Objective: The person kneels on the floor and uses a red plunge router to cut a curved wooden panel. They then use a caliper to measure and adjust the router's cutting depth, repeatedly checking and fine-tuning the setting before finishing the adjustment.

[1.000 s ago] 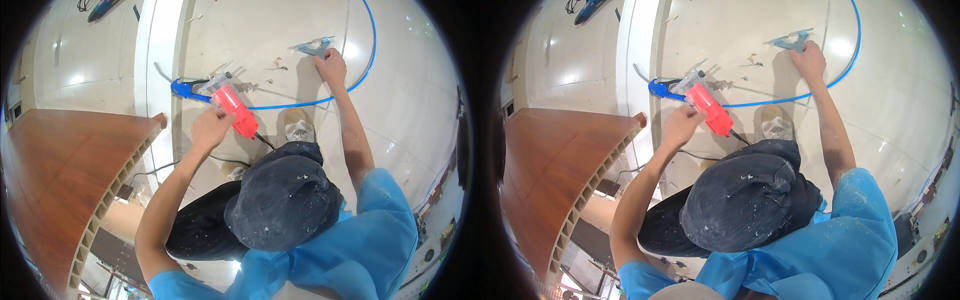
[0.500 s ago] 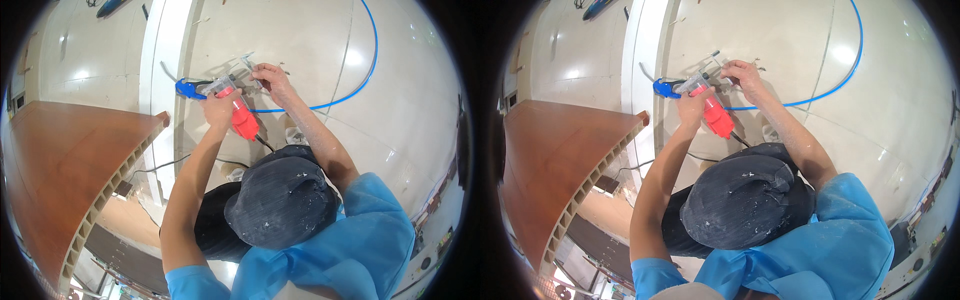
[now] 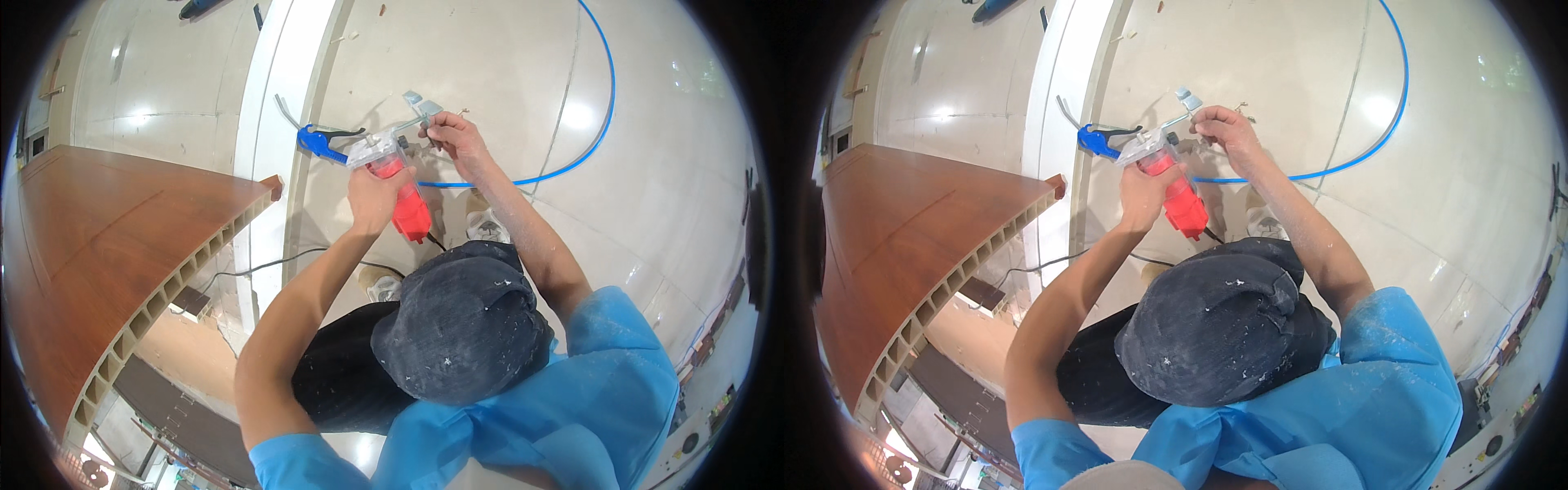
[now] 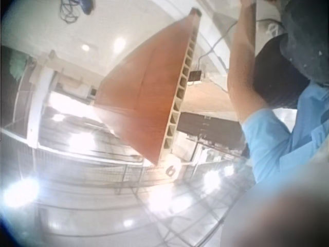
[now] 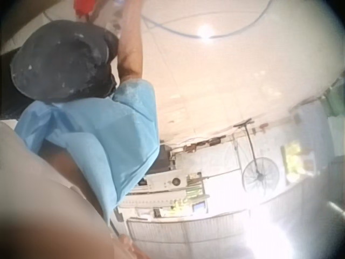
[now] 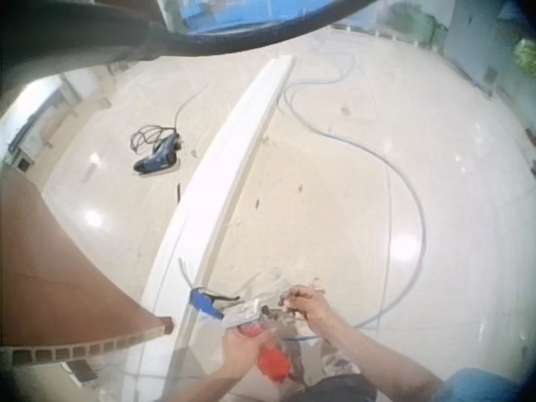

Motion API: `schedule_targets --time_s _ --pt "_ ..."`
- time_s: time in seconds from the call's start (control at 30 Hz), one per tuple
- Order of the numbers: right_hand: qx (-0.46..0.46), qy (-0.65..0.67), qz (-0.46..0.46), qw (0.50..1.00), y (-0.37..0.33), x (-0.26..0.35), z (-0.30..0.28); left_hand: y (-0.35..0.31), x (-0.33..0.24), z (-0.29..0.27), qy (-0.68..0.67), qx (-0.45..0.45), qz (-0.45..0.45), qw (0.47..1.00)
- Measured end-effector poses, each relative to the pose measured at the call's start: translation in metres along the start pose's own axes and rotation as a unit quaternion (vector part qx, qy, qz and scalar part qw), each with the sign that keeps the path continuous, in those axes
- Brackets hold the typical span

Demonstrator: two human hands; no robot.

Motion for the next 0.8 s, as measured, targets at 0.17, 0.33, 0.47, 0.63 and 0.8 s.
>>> schedule_targets --time_s 0.17,0.33,0.47,0.63,0.8 --pt "0.021 0.063 0.021 0.998 -0.019 0.002 0.03 -0.023 -0.012 -0.032 0.037 -0.01 0.026 0.999" --pt "0.056 0.086 0.043 0.994 -0.028 0.007 0.065 -0.035 -0.008 -0.064 0.022 -0.002 0.008 1.0" --pt "0.078 0.084 0.05 0.992 -0.03 0.007 0.086 -0.043 -0.005 -0.079 0.008 0.013 -0.007 1.0" --pt "0.086 0.077 0.043 0.992 -0.033 0.005 0.097 -0.052 -0.004 -0.085 0.013 0.044 -0.02 0.999" --pt "0.088 0.081 0.041 0.992 -0.04 0.003 0.1 -0.053 -0.005 -0.087 -0.062 0.059 -0.023 0.996"
Point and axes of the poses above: each hand's wrist, its own y-axis towards the middle knuckle, its own z-axis out of the palm, x = y × z, the point moved 2 cm from there along y, towards the middle knuckle, and after that the axes turned 8 degrees about y, right-handed, at the moved point
